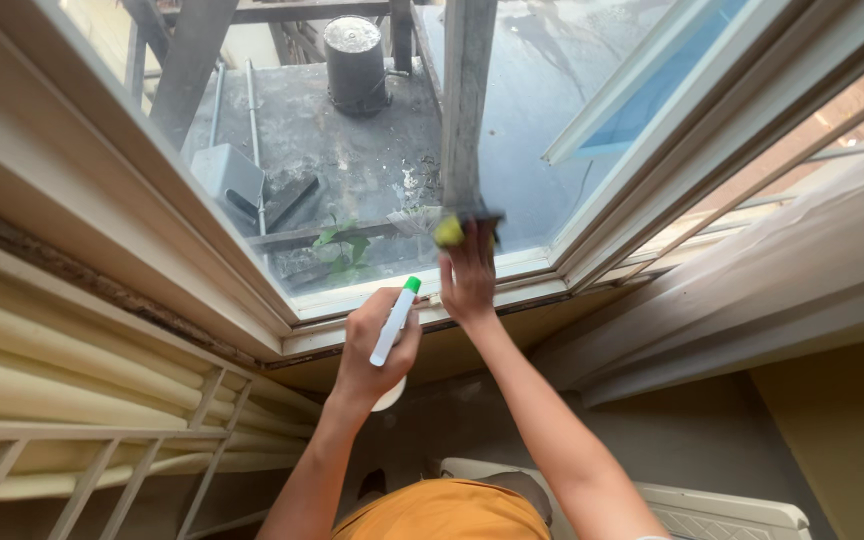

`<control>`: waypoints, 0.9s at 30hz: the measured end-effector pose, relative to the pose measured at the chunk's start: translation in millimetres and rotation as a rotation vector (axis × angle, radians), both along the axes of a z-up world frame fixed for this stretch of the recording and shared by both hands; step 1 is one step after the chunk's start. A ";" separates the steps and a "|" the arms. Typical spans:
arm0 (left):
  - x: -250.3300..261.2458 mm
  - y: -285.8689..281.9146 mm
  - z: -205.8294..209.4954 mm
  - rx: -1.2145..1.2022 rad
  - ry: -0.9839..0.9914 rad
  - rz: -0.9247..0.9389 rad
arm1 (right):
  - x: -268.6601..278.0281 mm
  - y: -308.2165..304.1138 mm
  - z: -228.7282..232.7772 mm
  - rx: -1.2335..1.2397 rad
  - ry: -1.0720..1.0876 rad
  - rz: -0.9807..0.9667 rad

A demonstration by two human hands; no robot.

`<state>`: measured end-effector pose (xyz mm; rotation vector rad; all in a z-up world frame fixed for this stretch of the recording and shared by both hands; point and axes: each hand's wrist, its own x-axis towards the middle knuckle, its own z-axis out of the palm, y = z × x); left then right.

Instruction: The person cleans a window using a spray bottle and a sponge. They repeatedly spray the glass and wipe it with the sponge, covering multiple sections of the window pane.

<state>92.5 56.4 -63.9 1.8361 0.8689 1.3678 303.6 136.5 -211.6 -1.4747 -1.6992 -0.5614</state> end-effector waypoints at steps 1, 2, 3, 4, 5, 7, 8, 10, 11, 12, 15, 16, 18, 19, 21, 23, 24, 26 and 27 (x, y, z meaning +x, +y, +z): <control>-7.4 1.7 -0.6 -0.041 0.004 0.002 | 6.0 -12.7 -15.8 -0.131 0.130 0.017; -12.2 3.0 -0.9 -0.081 0.008 0.004 | 17.9 -18.3 -23.2 -0.264 0.259 0.036; -17.6 3.7 -1.2 -0.088 0.009 0.014 | 30.2 -15.8 -22.5 -0.236 0.234 -0.018; -21.6 4.7 -1.5 -0.096 0.010 0.023 | 44.5 -14.6 -15.4 -0.208 0.209 -0.071; -24.7 3.6 -2.1 -0.110 0.014 0.027 | 59.9 -1.1 -0.1 -0.029 0.232 -0.092; -26.9 2.5 -3.6 -0.111 -0.007 0.040 | 86.1 25.6 43.2 0.078 0.443 -0.155; -27.6 2.5 -4.4 -0.110 -0.018 0.047 | 96.1 39.2 69.3 0.126 0.546 -0.128; -28.1 -0.3 -6.3 -0.135 -0.017 0.052 | 91.5 57.8 107.9 0.277 0.548 -0.039; -26.8 0.9 -6.1 -0.143 -0.022 0.055 | 75.0 69.4 119.3 0.290 0.475 -0.025; -26.4 2.2 -5.9 -0.136 -0.035 0.054 | 57.3 75.6 125.5 0.303 0.401 -0.012; -25.1 -1.2 -7.8 -0.149 -0.057 0.050 | -13.1 61.0 91.5 0.158 0.048 0.102; -25.6 -2.4 -8.3 -0.167 -0.051 0.052 | -24.9 50.3 74.8 0.114 -0.068 0.140; -30.5 -2.7 -8.0 -0.157 -0.042 0.058 | -30.7 22.0 38.8 -0.084 -0.236 0.154; -33.6 -3.8 -8.2 -0.132 -0.042 0.059 | -25.7 11.5 23.5 -0.056 -0.171 0.148; -40.9 -5.6 -8.9 -0.101 -0.040 0.064 | 2.0 -1.4 6.8 -0.045 0.064 0.140; -46.0 -6.9 -9.9 -0.091 -0.041 0.071 | 38.5 -6.3 10.5 0.020 0.173 0.063; -48.4 -6.6 -10.3 -0.088 -0.042 0.071 | 57.8 -4.1 21.6 0.103 0.110 -0.012; -51.8 -6.9 -11.6 -0.087 -0.049 0.074 | 90.2 10.1 59.2 0.140 0.134 -0.147; -52.1 -8.3 -13.1 -0.109 -0.055 0.077 | 97.8 19.8 79.8 0.205 0.210 -0.133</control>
